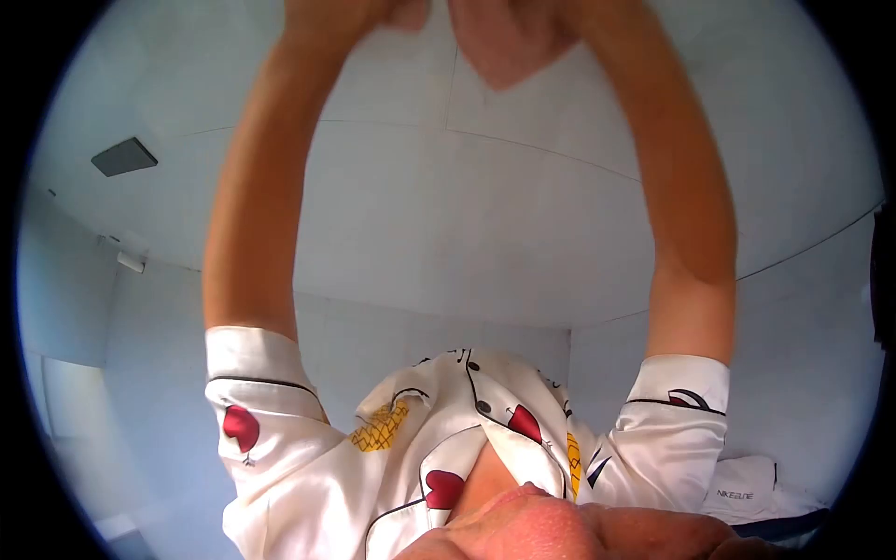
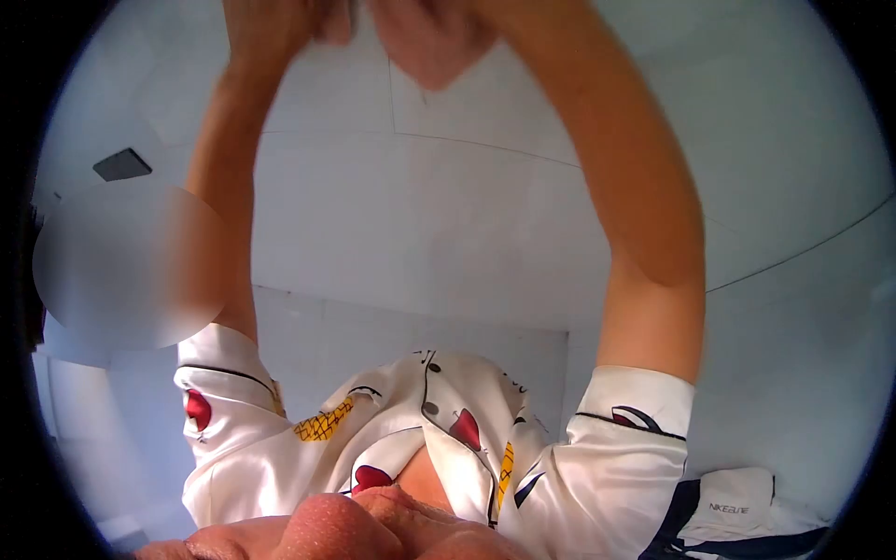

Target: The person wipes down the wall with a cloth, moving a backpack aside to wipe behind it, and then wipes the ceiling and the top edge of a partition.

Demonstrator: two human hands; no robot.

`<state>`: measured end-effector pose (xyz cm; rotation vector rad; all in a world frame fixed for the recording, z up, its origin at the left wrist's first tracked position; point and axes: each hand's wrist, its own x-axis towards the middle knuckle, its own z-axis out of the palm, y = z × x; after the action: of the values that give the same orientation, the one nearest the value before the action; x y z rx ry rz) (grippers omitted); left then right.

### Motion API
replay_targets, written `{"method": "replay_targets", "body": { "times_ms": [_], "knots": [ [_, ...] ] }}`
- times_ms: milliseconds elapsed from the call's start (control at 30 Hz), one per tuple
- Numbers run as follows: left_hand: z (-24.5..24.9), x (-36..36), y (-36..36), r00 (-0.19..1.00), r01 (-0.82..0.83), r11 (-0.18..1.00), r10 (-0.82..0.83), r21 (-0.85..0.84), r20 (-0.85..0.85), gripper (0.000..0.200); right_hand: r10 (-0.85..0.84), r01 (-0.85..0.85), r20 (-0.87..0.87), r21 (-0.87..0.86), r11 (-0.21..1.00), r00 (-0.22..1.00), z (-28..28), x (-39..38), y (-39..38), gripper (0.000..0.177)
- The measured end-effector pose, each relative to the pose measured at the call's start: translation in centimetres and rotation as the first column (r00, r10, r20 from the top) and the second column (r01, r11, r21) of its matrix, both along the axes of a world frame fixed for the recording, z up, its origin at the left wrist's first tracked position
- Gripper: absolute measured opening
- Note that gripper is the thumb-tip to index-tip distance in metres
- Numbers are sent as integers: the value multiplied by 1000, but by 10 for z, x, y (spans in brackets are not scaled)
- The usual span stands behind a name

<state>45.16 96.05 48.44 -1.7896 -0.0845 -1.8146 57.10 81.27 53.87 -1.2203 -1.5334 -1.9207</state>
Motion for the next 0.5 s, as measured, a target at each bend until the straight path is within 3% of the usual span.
{"method": "replay_targets", "body": {
  "times_ms": [67,133,267,367,400,500],
  "knots": [
    [-46,-2,15,996,62,992,-69,-108,-63,43,27,-36,-87,-104,994,996,-40,-12,4,47],
    [-83,6,35,978,201,955,-209,-220,-15,48,38,-73,-173,-203,976,984,-73,-23,10,41],
    [-178,-20,32,972,97,900,-178,-425,-155,43,-12,-94,-272,-374,923,962,-149,-43,15,30],
    [-267,-38,11,951,157,832,-272,-532,-145,42,-126,3,-246,-445,895,961,-221,-44,11,22],
    [-275,-40,7,943,173,812,-300,-557,-146,42,-106,-18,-267,-423,906,958,-238,-42,12,24],
    [-216,-34,-29,915,155,778,-345,-609,-208,41,-116,-20,-326,-386,922,938,-241,-31,13,37]
  ]
}}
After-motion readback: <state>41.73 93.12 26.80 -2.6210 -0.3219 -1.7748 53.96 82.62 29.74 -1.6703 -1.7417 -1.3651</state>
